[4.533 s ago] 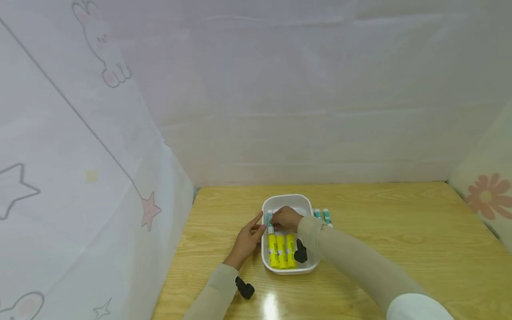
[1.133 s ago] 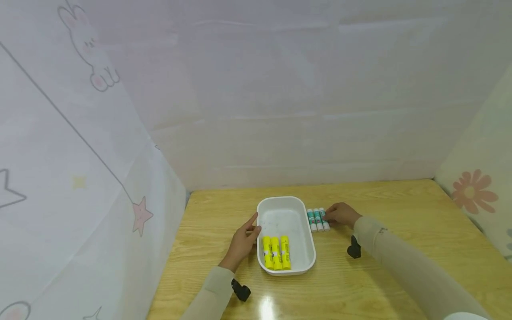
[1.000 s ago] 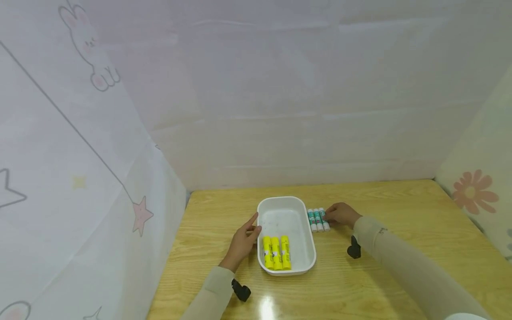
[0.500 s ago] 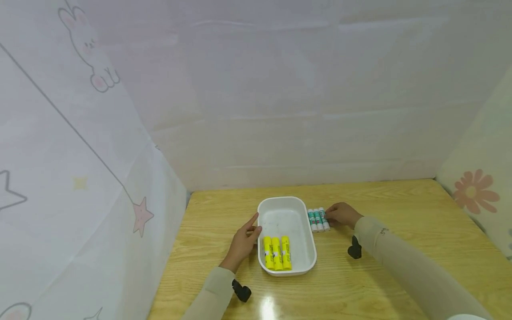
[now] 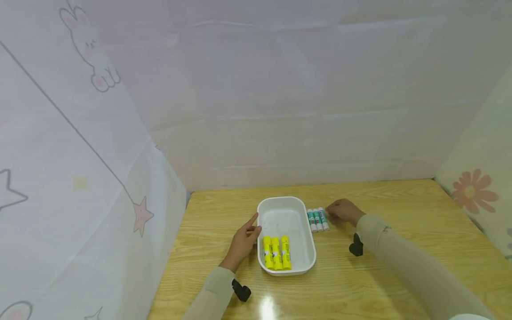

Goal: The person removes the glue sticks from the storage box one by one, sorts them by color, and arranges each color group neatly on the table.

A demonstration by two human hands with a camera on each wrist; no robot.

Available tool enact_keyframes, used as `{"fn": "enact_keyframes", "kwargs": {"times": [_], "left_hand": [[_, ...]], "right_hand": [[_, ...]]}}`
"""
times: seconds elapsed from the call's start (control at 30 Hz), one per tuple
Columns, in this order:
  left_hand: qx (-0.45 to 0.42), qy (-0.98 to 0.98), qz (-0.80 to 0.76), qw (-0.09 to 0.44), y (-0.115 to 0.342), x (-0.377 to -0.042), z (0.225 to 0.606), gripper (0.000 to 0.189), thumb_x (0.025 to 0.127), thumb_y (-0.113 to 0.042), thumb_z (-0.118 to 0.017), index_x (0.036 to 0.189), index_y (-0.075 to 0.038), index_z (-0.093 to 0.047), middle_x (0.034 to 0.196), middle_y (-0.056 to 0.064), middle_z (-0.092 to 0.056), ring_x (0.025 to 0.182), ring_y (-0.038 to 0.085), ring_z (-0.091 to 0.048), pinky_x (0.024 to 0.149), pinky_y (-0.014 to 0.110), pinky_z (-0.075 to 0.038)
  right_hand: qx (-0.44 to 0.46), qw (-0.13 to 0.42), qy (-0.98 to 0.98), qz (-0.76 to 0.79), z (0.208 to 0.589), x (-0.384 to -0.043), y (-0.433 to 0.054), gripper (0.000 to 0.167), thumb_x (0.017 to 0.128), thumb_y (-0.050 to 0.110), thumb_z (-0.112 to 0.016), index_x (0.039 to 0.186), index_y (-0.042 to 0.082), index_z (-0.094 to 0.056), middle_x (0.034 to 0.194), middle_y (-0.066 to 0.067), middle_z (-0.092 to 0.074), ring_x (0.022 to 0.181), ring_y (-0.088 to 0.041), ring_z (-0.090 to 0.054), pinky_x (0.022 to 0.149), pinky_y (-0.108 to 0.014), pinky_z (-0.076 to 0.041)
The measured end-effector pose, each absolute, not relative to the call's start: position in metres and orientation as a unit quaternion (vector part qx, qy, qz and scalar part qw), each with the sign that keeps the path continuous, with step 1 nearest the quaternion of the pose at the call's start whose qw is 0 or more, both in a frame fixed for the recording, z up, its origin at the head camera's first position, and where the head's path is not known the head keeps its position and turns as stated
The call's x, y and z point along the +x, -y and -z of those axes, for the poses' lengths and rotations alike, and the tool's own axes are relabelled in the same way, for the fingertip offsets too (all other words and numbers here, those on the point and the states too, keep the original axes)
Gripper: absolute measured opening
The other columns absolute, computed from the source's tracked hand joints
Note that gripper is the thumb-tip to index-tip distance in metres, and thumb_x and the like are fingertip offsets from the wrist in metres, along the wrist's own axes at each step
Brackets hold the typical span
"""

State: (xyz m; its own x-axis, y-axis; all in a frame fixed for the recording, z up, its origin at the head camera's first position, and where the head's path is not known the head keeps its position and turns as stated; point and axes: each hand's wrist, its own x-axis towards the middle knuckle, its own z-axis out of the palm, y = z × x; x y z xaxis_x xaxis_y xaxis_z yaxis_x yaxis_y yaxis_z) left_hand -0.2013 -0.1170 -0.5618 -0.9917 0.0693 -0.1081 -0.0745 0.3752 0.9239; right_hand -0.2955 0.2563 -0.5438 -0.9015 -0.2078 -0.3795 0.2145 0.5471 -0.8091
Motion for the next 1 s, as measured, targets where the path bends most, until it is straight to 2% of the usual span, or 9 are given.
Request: {"fn": "enact_keyframes", "kwargs": {"times": [0.2,0.3,0.53,0.67,0.77,0.87,1.0], "left_hand": [[-0.007,-0.826,-0.56,0.063,0.116,-0.202,0.562,0.052,0.099,-0.04,-0.054,0.149,-0.036,-0.039,0.118,0.01,-0.057,0.109,0.026,-0.06,0.077,0.033,-0.058],[-0.009,-0.823,-0.564,0.066,0.115,-0.202,0.562,0.052,0.1,-0.039,-0.054,0.149,-0.036,-0.039,0.118,0.011,-0.057,0.109,0.026,-0.06,0.076,0.033,-0.059],[-0.017,-0.825,-0.561,0.07,0.116,-0.2,0.561,0.052,0.1,-0.039,-0.055,0.149,-0.037,-0.039,0.119,0.01,-0.057,0.109,0.027,-0.059,0.075,0.033,-0.059],[-0.017,-0.828,-0.555,0.071,0.116,-0.201,0.56,0.052,0.099,-0.041,-0.054,0.149,-0.039,-0.039,0.119,0.01,-0.057,0.11,0.026,-0.059,0.078,0.033,-0.058],[-0.015,-0.829,-0.554,0.071,0.117,-0.201,0.561,0.052,0.1,-0.041,-0.054,0.149,-0.039,-0.038,0.119,0.01,-0.057,0.11,0.026,-0.059,0.078,0.033,-0.058],[-0.014,-0.828,-0.557,0.068,0.116,-0.2,0.562,0.051,0.1,-0.039,-0.054,0.149,-0.037,-0.039,0.119,0.011,-0.057,0.11,0.027,-0.059,0.076,0.033,-0.059],[-0.01,-0.826,-0.56,0.064,0.115,-0.2,0.561,0.051,0.1,-0.037,-0.054,0.149,-0.035,-0.039,0.119,0.012,-0.057,0.109,0.028,-0.06,0.074,0.033,-0.059]], "right_hand": [[0.001,0.219,-0.838,0.499,0.534,-0.298,-0.258,0.052,0.1,0.031,-0.055,0.128,-0.012,-0.049,0.121,-0.026,-0.056,0.103,-0.032,-0.063,0.087,-0.038,-0.055],[-0.001,0.218,-0.827,0.517,0.525,-0.295,-0.257,0.057,0.1,0.035,-0.054,0.132,-0.011,-0.045,0.128,-0.027,-0.053,0.11,-0.034,-0.06,0.09,-0.038,-0.054],[-0.036,0.208,-0.795,0.568,0.503,-0.28,-0.239,0.062,0.102,0.036,-0.052,0.142,-0.008,-0.036,0.139,-0.03,-0.042,0.123,-0.041,-0.05,0.103,-0.049,-0.043],[-0.063,0.193,-0.795,0.571,0.495,-0.273,-0.223,0.057,0.102,0.033,-0.052,0.141,-0.006,-0.039,0.139,-0.029,-0.044,0.121,-0.042,-0.052,0.102,-0.049,-0.044],[-0.081,0.179,-0.806,0.558,0.491,-0.268,-0.211,0.059,0.1,0.038,-0.055,0.141,-0.004,-0.042,0.136,-0.025,-0.049,0.116,-0.039,-0.057,0.097,-0.043,-0.05],[-0.096,0.171,-0.816,0.544,0.486,-0.261,-0.199,0.061,0.099,0.04,-0.057,0.14,-0.003,-0.044,0.133,-0.023,-0.053,0.112,-0.037,-0.06,0.094,-0.045,-0.051],[-0.104,0.182,-0.819,0.535,0.482,-0.25,-0.185,0.057,0.099,0.037,-0.057,0.138,-0.004,-0.047,0.129,-0.023,-0.056,0.108,-0.036,-0.062,0.092,-0.046,-0.053]]}}
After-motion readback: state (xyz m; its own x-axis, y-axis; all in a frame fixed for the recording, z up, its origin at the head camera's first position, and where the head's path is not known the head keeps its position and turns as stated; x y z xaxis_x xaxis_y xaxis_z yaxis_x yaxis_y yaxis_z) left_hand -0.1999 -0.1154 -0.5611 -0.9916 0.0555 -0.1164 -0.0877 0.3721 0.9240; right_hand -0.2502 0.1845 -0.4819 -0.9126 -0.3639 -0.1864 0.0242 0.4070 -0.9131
